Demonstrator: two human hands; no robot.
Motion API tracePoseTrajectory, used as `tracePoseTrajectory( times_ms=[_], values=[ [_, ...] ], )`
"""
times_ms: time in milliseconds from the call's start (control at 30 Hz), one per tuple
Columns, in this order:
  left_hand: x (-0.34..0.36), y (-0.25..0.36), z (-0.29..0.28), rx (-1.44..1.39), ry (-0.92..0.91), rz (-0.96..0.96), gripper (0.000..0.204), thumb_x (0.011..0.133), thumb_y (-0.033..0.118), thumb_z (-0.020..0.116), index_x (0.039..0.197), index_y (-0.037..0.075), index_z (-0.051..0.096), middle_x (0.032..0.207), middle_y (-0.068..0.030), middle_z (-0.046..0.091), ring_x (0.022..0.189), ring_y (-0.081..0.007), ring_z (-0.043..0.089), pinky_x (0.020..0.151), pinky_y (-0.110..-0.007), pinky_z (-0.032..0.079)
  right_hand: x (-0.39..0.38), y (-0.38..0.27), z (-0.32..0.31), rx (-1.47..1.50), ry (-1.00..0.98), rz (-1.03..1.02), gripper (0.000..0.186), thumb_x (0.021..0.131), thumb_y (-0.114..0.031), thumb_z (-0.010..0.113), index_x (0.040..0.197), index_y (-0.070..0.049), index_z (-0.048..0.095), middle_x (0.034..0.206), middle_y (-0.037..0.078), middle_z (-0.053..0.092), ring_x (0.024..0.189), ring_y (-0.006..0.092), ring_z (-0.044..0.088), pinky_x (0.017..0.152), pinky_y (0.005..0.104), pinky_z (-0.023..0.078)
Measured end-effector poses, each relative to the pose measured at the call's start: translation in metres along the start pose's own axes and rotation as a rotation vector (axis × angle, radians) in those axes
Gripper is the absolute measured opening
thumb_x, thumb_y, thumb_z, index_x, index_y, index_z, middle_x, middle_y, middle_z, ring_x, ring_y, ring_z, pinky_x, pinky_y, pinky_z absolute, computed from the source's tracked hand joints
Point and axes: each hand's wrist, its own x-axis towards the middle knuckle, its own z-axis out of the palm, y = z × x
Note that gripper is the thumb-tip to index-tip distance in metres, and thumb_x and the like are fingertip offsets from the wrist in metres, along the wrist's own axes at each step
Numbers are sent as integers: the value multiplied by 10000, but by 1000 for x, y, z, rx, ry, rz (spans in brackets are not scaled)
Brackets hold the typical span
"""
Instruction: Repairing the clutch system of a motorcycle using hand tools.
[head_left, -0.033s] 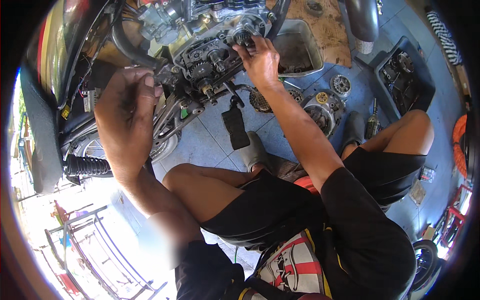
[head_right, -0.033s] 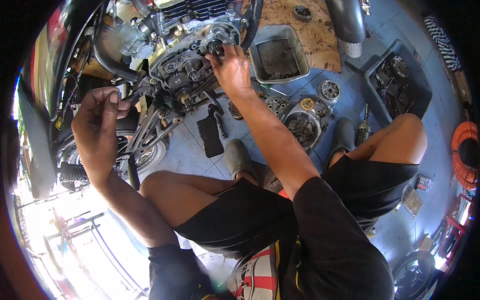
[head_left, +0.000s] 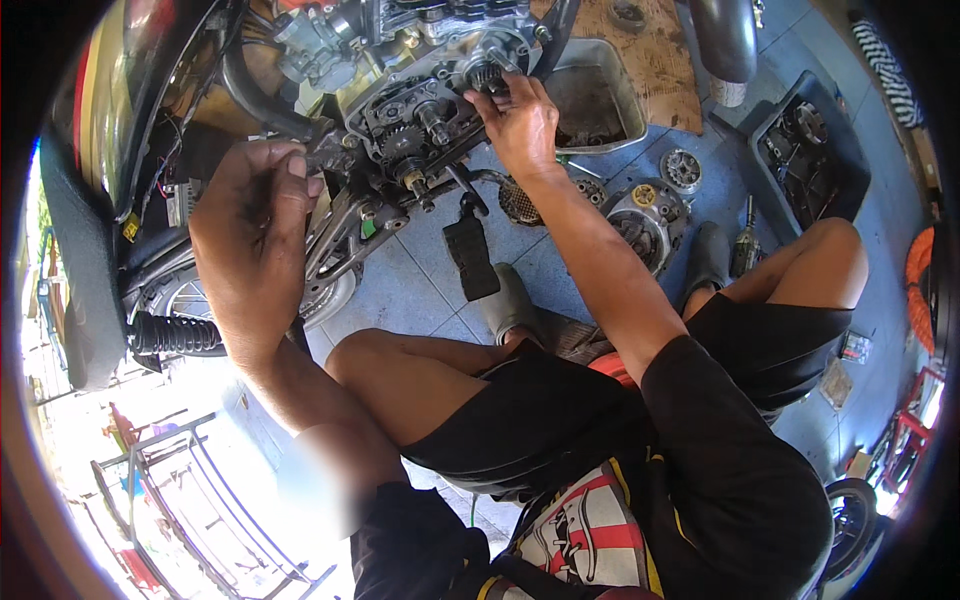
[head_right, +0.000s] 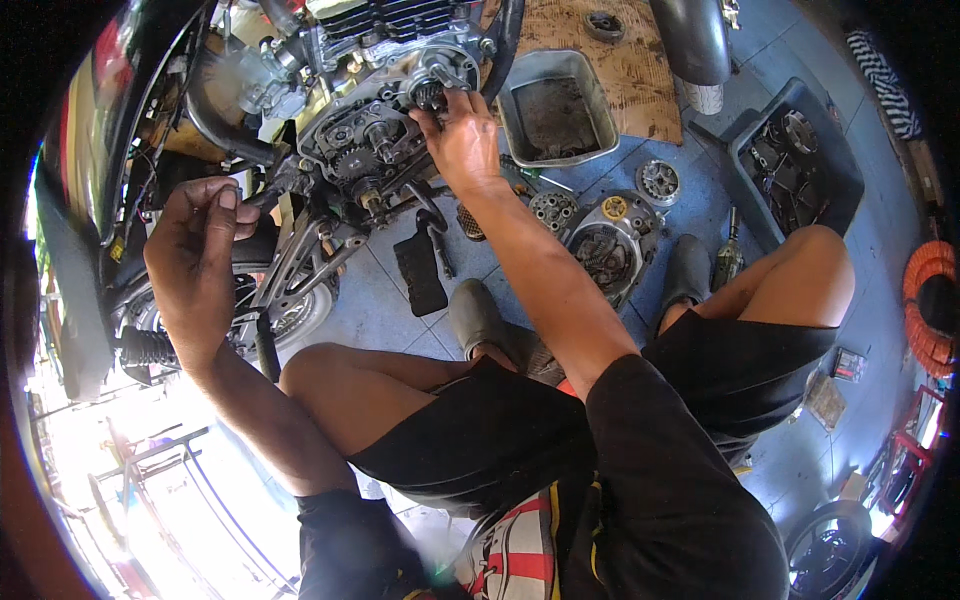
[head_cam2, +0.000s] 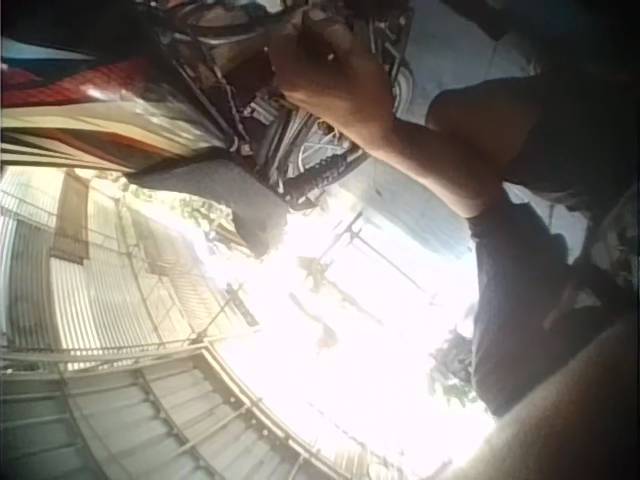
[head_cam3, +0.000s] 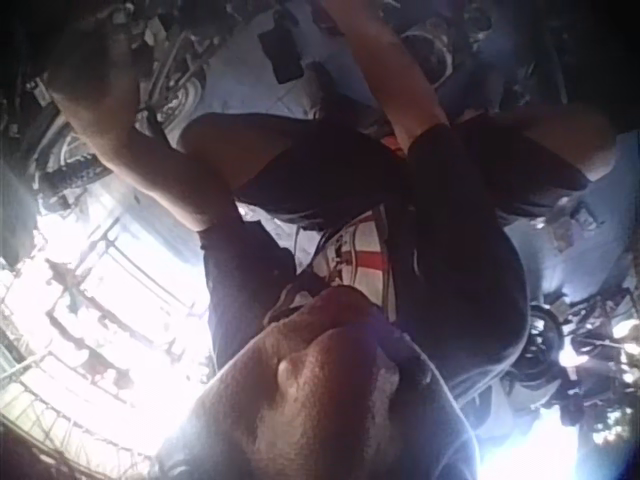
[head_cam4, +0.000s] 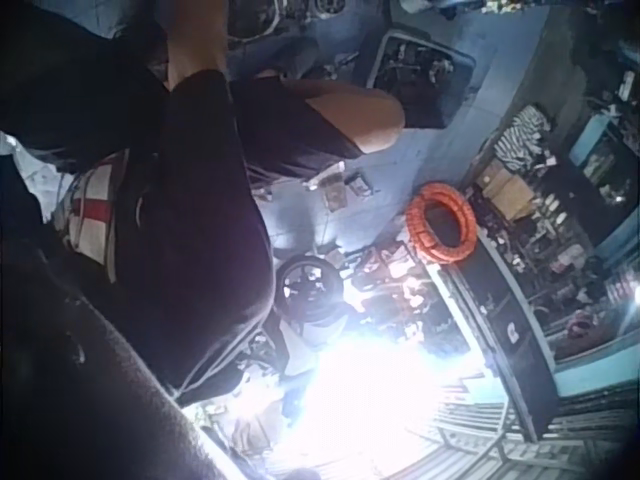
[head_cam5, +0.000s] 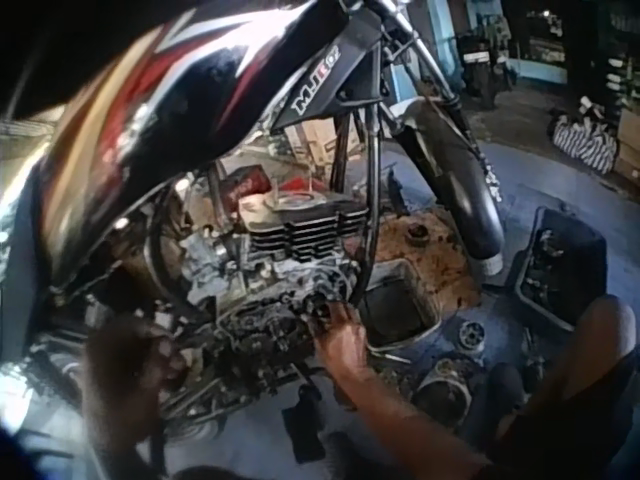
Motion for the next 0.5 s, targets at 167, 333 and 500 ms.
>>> tracePoseTrajectory(
  times_ms=[167, 333, 500],
  values=[
    [5, -8, 3, 85, -45, 8, 125, 965, 65, 614, 1036, -35, 638, 791, -58, 661, 748, -90, 625, 673, -232, 486, -5, 3, 0, -33, 1, 16, 441, 758, -247, 859, 1051, 28, 675, 892, 150, 678, 766, 256, 713, 676, 363, 579],
    [10, -8, 19, 150, -83, 48, 129, 917, 85, 660, 997, -16, 664, 791, -92, 683, 696, -126, 636, 652, -268, 492, -2, 3, -1, 6, -7, 4, 458, 756, -257, 858, 1071, 18, 672, 901, 150, 670, 752, 264, 702, 673, 368, 571],
    [15, -11, 40, 164, -112, 75, 112, 896, 87, 665, 956, -8, 674, 806, -125, 693, 694, -178, 666, 662, -303, 509, -3, 2, -6, -27, -44, 17, 504, 749, -287, 861, 1088, 29, 662, 892, 151, 665, 760, 265, 693, 675, 374, 566]
  ],
)
